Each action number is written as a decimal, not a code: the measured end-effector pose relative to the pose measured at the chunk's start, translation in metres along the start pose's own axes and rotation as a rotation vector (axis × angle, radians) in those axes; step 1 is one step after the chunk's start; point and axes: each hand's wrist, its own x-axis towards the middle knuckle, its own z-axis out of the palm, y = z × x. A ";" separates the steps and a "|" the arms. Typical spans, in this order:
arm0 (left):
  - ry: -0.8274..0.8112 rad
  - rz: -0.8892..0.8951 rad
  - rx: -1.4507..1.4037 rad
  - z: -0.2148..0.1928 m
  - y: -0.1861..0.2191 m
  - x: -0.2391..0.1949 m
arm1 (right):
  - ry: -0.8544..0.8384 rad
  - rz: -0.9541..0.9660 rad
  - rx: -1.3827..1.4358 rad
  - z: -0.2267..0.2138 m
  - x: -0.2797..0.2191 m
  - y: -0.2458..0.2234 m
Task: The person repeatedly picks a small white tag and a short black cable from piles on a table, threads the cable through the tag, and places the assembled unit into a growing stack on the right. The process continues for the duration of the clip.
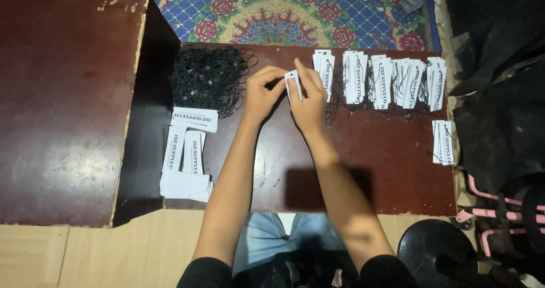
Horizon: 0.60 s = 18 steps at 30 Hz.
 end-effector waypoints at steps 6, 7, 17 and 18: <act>-0.010 -0.005 0.028 -0.002 0.003 0.001 | 0.022 0.097 0.008 0.000 0.000 0.002; -0.012 0.002 0.028 -0.002 0.004 0.001 | 0.013 0.082 -0.011 -0.002 0.002 -0.003; -0.053 -0.025 0.010 -0.004 0.009 0.001 | 0.076 -0.028 -0.067 -0.003 0.009 -0.008; -0.051 -0.024 0.009 -0.003 0.009 0.001 | 0.075 -0.031 -0.067 -0.004 0.011 -0.010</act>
